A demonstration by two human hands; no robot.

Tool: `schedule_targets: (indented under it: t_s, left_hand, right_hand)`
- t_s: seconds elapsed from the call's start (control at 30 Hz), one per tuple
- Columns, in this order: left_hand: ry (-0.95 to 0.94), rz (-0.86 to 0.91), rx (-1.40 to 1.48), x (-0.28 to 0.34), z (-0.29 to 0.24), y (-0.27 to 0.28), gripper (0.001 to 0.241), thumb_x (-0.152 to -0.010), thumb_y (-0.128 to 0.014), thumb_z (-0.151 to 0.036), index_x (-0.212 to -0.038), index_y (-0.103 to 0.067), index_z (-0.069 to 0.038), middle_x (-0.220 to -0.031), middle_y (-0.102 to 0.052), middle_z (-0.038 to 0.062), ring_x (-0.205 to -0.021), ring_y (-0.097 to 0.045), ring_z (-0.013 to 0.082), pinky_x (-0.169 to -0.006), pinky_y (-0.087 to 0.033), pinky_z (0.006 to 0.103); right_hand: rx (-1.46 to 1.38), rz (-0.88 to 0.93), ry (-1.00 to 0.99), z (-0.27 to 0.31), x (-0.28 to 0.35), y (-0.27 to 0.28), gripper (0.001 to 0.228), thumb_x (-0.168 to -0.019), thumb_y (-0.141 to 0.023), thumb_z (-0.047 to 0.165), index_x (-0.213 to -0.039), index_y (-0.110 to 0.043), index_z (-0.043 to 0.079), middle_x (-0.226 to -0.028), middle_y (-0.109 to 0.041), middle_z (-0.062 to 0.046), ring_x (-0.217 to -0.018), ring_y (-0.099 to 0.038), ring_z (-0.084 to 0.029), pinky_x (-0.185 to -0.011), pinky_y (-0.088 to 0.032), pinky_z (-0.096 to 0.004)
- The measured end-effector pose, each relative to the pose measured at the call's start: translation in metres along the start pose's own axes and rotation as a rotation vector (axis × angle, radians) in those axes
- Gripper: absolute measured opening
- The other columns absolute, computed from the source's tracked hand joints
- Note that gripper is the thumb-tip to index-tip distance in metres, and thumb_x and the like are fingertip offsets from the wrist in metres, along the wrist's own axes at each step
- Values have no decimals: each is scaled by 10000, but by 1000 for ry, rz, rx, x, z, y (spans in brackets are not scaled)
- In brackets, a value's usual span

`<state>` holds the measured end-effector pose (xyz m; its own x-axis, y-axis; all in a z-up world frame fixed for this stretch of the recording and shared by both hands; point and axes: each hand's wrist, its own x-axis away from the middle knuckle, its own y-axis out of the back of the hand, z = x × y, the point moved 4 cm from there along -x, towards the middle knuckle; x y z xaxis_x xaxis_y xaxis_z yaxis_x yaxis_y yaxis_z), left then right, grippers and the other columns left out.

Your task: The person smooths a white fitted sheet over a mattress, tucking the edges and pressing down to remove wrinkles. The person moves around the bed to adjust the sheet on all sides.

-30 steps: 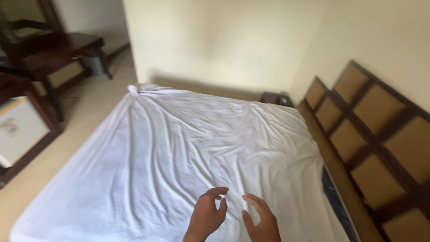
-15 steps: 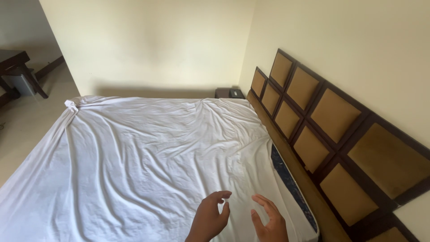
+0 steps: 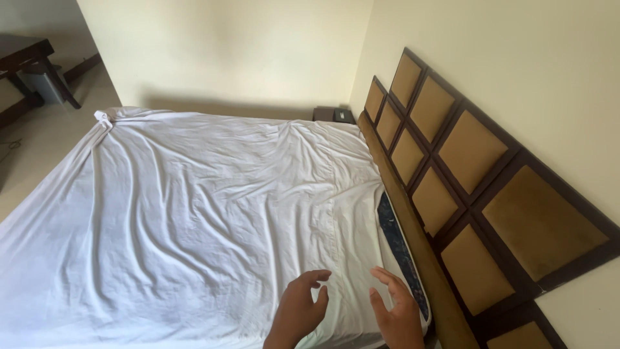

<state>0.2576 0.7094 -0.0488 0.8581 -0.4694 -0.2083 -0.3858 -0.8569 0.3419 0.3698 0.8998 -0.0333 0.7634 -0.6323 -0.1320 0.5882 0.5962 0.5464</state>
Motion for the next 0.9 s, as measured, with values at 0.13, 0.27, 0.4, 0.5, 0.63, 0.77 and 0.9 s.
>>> schedule_targets:
  t_s: [0.13,0.27,0.4,0.5,0.63,0.77,0.9]
  left_hand:
    - [39,0,-12,-3,-9,0,309,-873,-679,-141,-1180,-710,-129,-1147,-769,21,-1033,-713,207,-928,-553,369]
    - [40,17,-13,-12,-9,-2,307,-875,-677,-145,-1180,-710,-132,-1146,-774,20,-1030,-715,212,-929,-556,371]
    - [32,58,12,-26,-5,-4,315,-873,-668,-149,-1186,-707,-127,-1156,-773,34,-1037,-733,211,-926,-571,367]
    - [9,106,9,-43,-12,-11,326,-874,-666,-134,-1196,-715,-113,-1169,-770,59,-1055,-723,228,-931,-559,375]
    - [9,194,59,-64,-18,-29,335,-875,-647,-127,-1204,-709,-112,-1181,-765,67,-1053,-731,226,-938,-561,370]
    - [-89,239,56,-74,-26,-38,330,-874,-655,-127,-1197,-719,-104,-1166,-761,96,-1041,-730,240,-945,-560,377]
    - [-73,328,47,-79,-34,-47,338,-877,-653,-118,-1209,-716,-106,-1187,-758,89,-1080,-715,235,-956,-542,381]
  right_hand:
    - [-33,13,8,-7,-2,3,380,-890,-689,158,-1268,-702,125,-1415,-653,-50,-1353,-588,-217,-1110,-449,-390]
    - [-60,7,16,-9,-7,4,376,-894,-687,159,-1266,-704,107,-1411,-650,-63,-1359,-577,-220,-1119,-435,-382]
    - [-31,-33,-17,-18,-16,18,381,-902,-688,179,-1274,-703,104,-1398,-661,-62,-1333,-590,-214,-1097,-442,-375]
    - [-26,-125,-1,-19,-22,39,378,-918,-683,195,-1280,-698,87,-1382,-683,-72,-1304,-608,-221,-1078,-440,-378]
    - [-25,-258,58,-12,-25,63,382,-929,-674,222,-1278,-696,69,-1375,-693,-84,-1294,-631,-225,-1072,-465,-376]
    - [30,-322,-55,5,-13,88,420,-934,-664,238,-1318,-672,69,-1413,-660,-85,-1320,-602,-229,-1102,-445,-397]
    - [41,-382,-106,4,-2,102,427,-947,-651,244,-1339,-652,77,-1420,-651,-81,-1328,-593,-226,-1126,-433,-407]
